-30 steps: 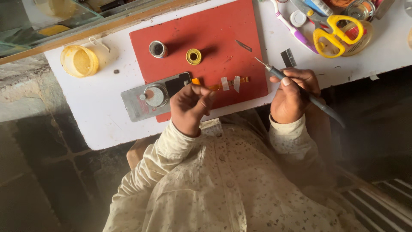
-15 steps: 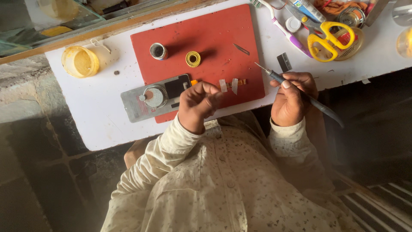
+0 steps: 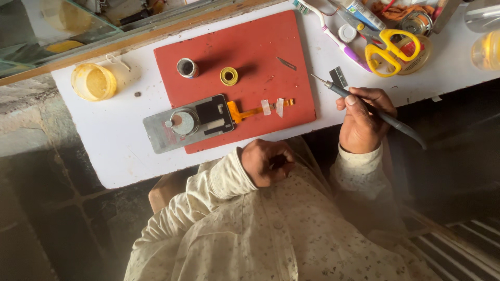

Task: The person solders a small orange flex cable component taped to a red mat on the workbench, holding a soldering iron in one hand and feeding solder wire with the other. They reposition the component and continue applying the iron to its contacts, then set the iron down and move their hands away at the end.

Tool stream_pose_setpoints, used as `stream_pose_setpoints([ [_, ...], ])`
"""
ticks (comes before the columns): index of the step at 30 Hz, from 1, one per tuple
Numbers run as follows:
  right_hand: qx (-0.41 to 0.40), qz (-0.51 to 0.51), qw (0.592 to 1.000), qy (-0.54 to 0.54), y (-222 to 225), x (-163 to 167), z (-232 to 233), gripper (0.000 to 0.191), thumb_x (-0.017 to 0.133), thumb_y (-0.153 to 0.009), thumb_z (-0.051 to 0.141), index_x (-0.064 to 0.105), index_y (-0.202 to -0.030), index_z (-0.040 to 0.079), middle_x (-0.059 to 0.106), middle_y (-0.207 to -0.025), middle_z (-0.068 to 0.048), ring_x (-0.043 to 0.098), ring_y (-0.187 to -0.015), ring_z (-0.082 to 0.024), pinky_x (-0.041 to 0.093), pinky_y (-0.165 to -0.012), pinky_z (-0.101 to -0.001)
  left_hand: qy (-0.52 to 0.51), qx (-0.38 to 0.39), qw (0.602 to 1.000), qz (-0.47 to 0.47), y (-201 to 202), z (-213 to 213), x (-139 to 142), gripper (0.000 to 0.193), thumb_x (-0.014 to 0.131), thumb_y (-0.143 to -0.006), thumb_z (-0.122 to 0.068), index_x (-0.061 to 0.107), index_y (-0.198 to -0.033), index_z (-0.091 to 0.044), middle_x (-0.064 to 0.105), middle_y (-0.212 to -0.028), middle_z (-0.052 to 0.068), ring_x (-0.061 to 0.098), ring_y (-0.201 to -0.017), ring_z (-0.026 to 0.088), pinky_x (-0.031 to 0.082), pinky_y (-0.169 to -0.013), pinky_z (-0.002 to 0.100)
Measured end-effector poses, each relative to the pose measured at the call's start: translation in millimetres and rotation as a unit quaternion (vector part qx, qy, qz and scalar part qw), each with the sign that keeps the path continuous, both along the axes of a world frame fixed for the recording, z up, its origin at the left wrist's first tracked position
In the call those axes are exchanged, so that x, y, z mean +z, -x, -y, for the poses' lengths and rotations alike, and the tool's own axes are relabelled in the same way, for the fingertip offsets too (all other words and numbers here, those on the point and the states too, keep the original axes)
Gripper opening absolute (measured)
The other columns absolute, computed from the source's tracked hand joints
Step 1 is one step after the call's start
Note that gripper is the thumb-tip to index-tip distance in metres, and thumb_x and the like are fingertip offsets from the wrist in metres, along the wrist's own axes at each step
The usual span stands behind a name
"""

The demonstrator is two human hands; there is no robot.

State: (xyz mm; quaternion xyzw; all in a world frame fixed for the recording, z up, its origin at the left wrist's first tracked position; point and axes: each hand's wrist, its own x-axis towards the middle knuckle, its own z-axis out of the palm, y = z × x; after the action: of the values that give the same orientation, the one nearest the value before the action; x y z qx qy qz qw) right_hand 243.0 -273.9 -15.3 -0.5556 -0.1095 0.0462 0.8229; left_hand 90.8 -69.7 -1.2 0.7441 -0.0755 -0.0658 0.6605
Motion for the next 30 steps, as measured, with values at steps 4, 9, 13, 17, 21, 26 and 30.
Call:
stream_pose_setpoints([
  [4, 0.016, -0.012, 1.0, -0.004, -2, 3, 6, 0.015, 0.072, -0.099, -0.002, 0.066, -0.112, -0.006, 0.069, -0.091, -0.015, 0.065, -0.08, -0.022, 0.053, -0.082, -0.0335, -0.048, 0.013, 0.998, 0.031, -3, 4, -5, 0.014, 0.077, -0.082, -0.008, 0.071, -0.094, -0.005, 0.073, -0.077, 0.008, 0.071, -0.064, 0.02, 0.057, -0.059, 0.032],
  [9, 0.022, -0.015, 1.0, -0.016, -4, 4, 10, 0.017, 0.071, -0.099, -0.003, 0.066, -0.114, -0.007, 0.069, -0.096, -0.016, 0.065, -0.082, -0.023, 0.054, -0.084, -0.0346, -0.061, 0.02, 0.997, 0.05, -2, 6, -7, 0.014, 0.076, -0.083, -0.008, 0.07, -0.095, -0.005, 0.074, -0.079, 0.009, 0.073, -0.068, 0.022, 0.058, -0.061, 0.033],
  [13, 0.027, -0.002, 0.999, -0.025, -8, 3, 16, 0.017, 0.069, -0.1, -0.004, 0.065, -0.117, -0.007, 0.068, -0.093, -0.016, 0.066, -0.084, -0.024, 0.054, -0.087, -0.0358, -0.059, 0.005, 0.998, 0.032, -3, 6, -8, 0.015, 0.076, -0.083, -0.008, 0.07, -0.097, -0.005, 0.074, -0.079, 0.009, 0.073, -0.068, 0.022, 0.058, -0.061, 0.033],
  [17, 0.04, -0.001, 0.999, -0.035, -10, 1, 20, 0.021, 0.063, -0.1, 0.002, 0.064, -0.118, -0.008, 0.07, -0.097, -0.018, 0.067, -0.087, -0.026, 0.055, -0.088, -0.0371, -0.065, 0.007, 0.997, 0.034, -4, 7, -8, 0.016, 0.076, -0.082, -0.009, 0.07, -0.096, -0.005, 0.074, -0.08, 0.009, 0.073, -0.068, 0.022, 0.059, -0.062, 0.033],
  [21, 0.058, -0.006, 0.997, -0.051, -10, 1, 20, 0.025, 0.061, -0.099, 0.008, 0.064, -0.118, -0.008, 0.07, -0.099, -0.018, 0.068, -0.087, -0.027, 0.055, -0.087, -0.0379, -0.074, 0.003, 0.997, 0.033, -5, 7, -8, 0.016, 0.076, -0.082, -0.009, 0.07, -0.096, -0.006, 0.074, -0.08, 0.009, 0.073, -0.068, 0.023, 0.058, -0.062, 0.034],
  [26, 0.064, -0.025, 0.996, -0.052, -9, 1, 14, 0.021, 0.061, -0.101, 0.008, 0.061, -0.118, -0.004, 0.07, -0.095, -0.018, 0.068, -0.086, -0.026, 0.055, -0.086, -0.0358, -0.052, 0.001, 0.998, 0.028, -6, 6, -6, 0.014, 0.075, -0.083, -0.008, 0.07, -0.095, -0.006, 0.074, -0.079, 0.008, 0.073, -0.068, 0.022, 0.058, -0.062, 0.033],
  [30, 0.057, -0.031, 0.997, -0.044, -8, 1, 10, 0.017, 0.063, -0.102, 0.007, 0.061, -0.116, -0.002, 0.069, -0.093, -0.017, 0.068, -0.084, -0.026, 0.055, -0.084, -0.0352, -0.034, -0.006, 0.999, 0.003, -7, 4, -6, 0.012, 0.075, -0.084, -0.009, 0.07, -0.095, -0.006, 0.075, -0.078, 0.007, 0.073, -0.066, 0.019, 0.059, -0.061, 0.032],
])
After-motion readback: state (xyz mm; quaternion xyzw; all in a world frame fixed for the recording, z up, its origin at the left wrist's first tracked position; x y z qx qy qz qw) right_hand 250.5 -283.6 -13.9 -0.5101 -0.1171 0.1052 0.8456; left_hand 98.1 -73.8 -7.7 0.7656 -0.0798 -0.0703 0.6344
